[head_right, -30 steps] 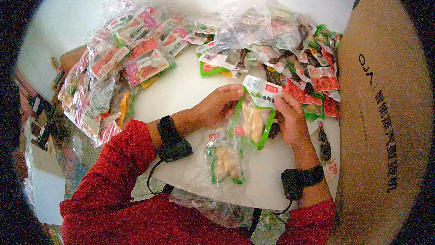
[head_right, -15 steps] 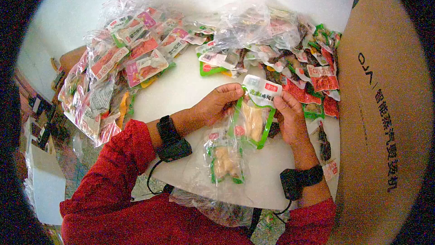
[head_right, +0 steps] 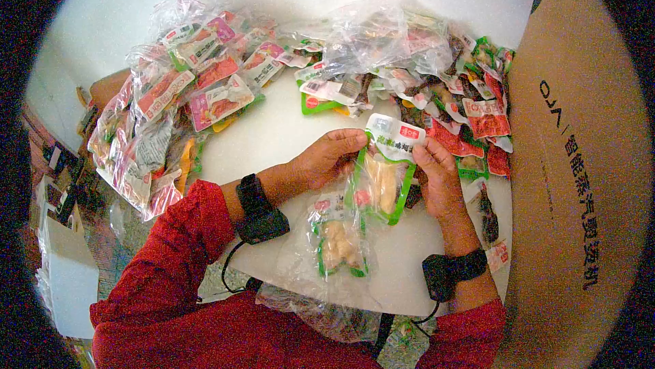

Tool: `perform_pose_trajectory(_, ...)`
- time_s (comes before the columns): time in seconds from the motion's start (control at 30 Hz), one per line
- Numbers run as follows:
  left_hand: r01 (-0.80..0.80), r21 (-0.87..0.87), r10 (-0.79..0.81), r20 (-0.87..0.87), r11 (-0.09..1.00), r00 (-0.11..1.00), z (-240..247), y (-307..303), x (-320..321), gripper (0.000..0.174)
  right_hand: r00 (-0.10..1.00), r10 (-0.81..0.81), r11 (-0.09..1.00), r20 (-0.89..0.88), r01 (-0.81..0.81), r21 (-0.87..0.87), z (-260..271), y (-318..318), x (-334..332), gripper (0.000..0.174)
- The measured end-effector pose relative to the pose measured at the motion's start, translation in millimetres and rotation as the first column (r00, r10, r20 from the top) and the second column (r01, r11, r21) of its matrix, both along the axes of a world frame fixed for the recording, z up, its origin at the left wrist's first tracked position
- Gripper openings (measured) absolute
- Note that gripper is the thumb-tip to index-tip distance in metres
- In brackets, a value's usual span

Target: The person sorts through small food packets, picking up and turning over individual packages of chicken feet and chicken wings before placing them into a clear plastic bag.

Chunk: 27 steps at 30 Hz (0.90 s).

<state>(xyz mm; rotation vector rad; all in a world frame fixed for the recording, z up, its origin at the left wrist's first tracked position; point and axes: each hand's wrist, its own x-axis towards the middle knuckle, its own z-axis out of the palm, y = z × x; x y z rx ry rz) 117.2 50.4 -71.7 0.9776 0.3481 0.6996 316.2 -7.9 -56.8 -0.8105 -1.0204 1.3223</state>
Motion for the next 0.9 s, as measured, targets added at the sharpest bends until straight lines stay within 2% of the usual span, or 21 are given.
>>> perform_pose_trajectory(0.2,-0.008,0.001,0.008,0.019,1.0,1.0,-2,1,0,0.02,0.998,-0.014,1.0,0.064,0.013,0.014,-2,1,1,0.022)
perform_pose_trajectory(0.3,0.058,0.014,-0.059,0.038,0.998,0.998,-7,5,0,0.02,0.998,0.007,1.0,0.056,-0.008,0.011,0,0,0,0.023)
perform_pose_trajectory(0.37,-0.014,0.011,0.014,-0.013,1.0,1.0,-6,3,3,0.022,0.998,-0.014,1.0,0.058,0.013,0.016,0,0,-1,0.022)
perform_pose_trajectory(0.5,0.014,0.01,-0.012,-0.098,1.0,0.995,-4,-1,5,0.023,0.996,-0.047,0.999,0.08,0.045,0.027,0,1,-2,0.023)
perform_pose_trajectory(0.6,-0.029,-0.003,0.028,-0.133,1.0,0.991,-7,0,5,0.021,0.994,-0.017,0.999,0.107,0.012,0.051,3,0,-4,0.03)
perform_pose_trajectory(0.67,-0.097,-0.026,0.093,-0.146,0.995,0.985,-4,1,2,0.02,0.95,-0.143,0.98,0.276,0.098,0.17,1,0,-2,0.038)
perform_pose_trajectory(0.7,-0.098,-0.024,0.093,-0.145,0.995,0.985,-4,2,0,0.02,0.95,-0.143,0.98,0.276,0.098,0.172,1,-1,-5,0.038)
perform_pose_trajectory(0.77,-0.216,-0.006,0.21,-0.205,0.976,0.956,-4,3,-1,0.02,0.835,-0.304,0.925,0.46,0.143,0.352,1,-4,-13,0.041)
perform_pose_trajectory(0.8,-0.217,-0.005,0.211,-0.205,0.976,0.956,-6,5,0,0.02,0.777,-0.278,0.941,0.565,0.101,0.324,4,-7,-12,0.037)
perform_pose_trajectory(0.83,-0.227,-0.013,0.224,-0.105,0.974,0.969,-9,6,2,0.021,0.777,-0.278,0.94,0.564,0.1,0.326,4,-6,-10,0.037)
perform_pose_trajectory(0.87,-0.236,-0.023,0.236,-0.005,0.972,0.972,-11,6,4,0.022,0.607,-0.354,0.895,0.712,-0.002,0.447,3,-4,-7,0.035)
perform_pose_trajectory(0.9,-0.236,-0.022,0.236,-0.006,0.972,0.972,-5,2,5,0.022,0.404,-0.444,0.837,0.8,-0.131,0.531,5,-4,-8,0.033)
